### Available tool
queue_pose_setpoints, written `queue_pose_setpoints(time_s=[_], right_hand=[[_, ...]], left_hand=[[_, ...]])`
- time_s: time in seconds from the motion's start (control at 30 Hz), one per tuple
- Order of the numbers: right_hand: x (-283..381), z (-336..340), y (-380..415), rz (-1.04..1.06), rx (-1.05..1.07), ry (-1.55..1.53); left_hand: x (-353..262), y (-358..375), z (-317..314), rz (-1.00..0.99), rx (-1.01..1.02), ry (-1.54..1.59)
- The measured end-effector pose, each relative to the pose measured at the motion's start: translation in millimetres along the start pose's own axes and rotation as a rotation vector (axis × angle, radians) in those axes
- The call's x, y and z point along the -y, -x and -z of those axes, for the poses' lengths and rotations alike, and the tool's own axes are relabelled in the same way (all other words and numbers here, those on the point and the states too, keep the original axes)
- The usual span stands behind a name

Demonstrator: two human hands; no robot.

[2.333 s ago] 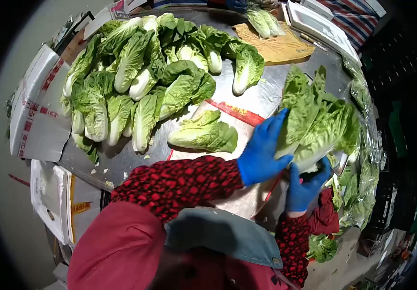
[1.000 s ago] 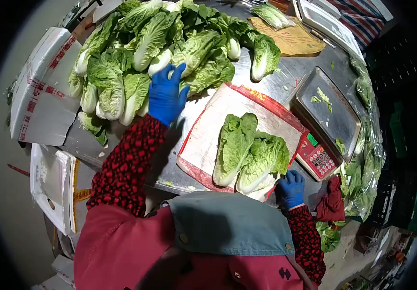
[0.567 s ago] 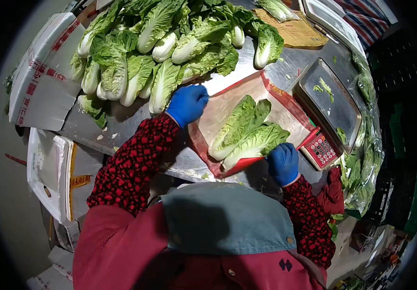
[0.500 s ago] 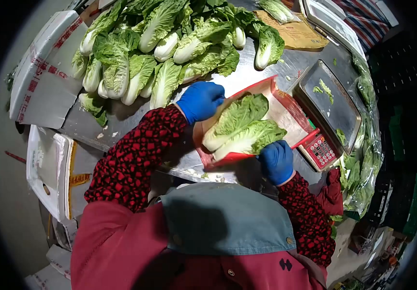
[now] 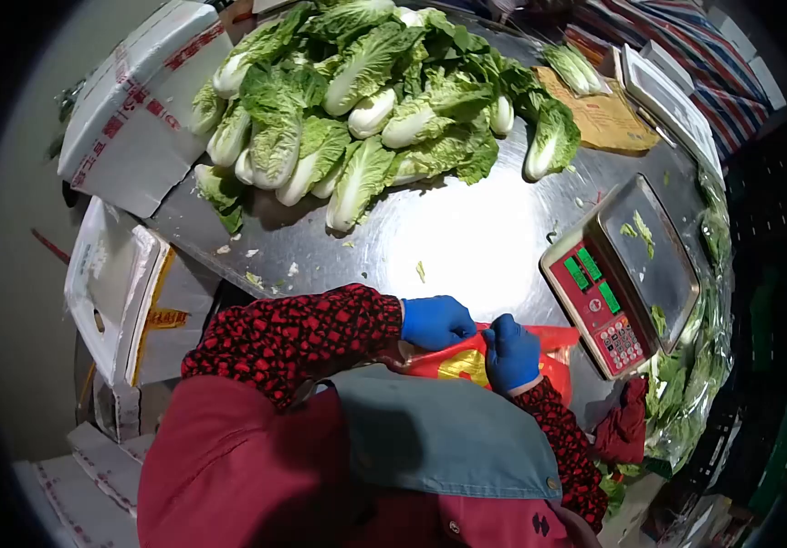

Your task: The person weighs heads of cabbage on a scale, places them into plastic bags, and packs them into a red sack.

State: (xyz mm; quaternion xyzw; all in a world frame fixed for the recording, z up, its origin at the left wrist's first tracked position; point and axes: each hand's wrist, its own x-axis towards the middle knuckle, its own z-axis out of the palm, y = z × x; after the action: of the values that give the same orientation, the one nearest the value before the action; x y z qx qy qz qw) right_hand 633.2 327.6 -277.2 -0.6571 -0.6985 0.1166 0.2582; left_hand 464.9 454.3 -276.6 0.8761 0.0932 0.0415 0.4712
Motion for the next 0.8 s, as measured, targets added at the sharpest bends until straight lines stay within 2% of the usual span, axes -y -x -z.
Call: queue_pose_setpoints(time_s=[0.1, 0.13, 0.2, 0.23, 0.3, 0.33, 0.4, 0.5, 0.57, 0.6, 0.67, 0.7, 0.77, 0.8], right_hand=[[-3, -13, -3, -0.104, -0.002, -0.080], [-3, -15, -6, -0.148, 0.021, -0.104], [5, -14, -8, -0.109, 0.002, -0.152], [11, -10, -8, -0.088, 0.004, -0.160], [24, -3, -8, 0.019, -0.001, -0.136], [32, 2, -9, 0.091, -0.002, -0.154], [46, 12, -9, 0.239, 0.012, -0.162], [55, 10, -5, 0.290, 0.074, -0.205], [69, 8, -4, 0.221, 0.123, -0.202], [75, 16, -6, 0.129, 0.260, -0.140], [98, 33, -27, 0.226, 0.199, -0.032], [91, 32, -33, 0.323, 0.232, 0.028], [101, 34, -52, 0.353, 0.501, 0.023], [100, 20, -60, 0.251, 0.765, -0.130]], left_hand=[[14, -17, 23, 0.146, 0.256, 0.026], [14, -17, 37, 0.232, 0.141, 0.205], [6, -18, 58, 0.202, -0.029, 0.319], [-4, -17, 62, 0.166, 0.072, 0.067], [-18, -7, 56, 0.167, 0.284, -0.083], [-15, -3, 48, 0.206, 0.404, -0.104], [-17, 12, 43, 0.256, 0.431, 0.052], [-19, 31, 24, 0.197, 0.337, 0.092], [-25, 43, 18, 0.163, 0.260, -0.009], [-34, 48, 23, 0.195, 0.273, -0.102], [-55, 65, 31, 0.231, 0.217, -0.222], [-52, 74, 30, 0.189, 0.187, -0.277], [-47, 96, 35, 0.137, 0.144, -0.350], [-42, 111, 38, 0.153, 0.126, -0.351]])
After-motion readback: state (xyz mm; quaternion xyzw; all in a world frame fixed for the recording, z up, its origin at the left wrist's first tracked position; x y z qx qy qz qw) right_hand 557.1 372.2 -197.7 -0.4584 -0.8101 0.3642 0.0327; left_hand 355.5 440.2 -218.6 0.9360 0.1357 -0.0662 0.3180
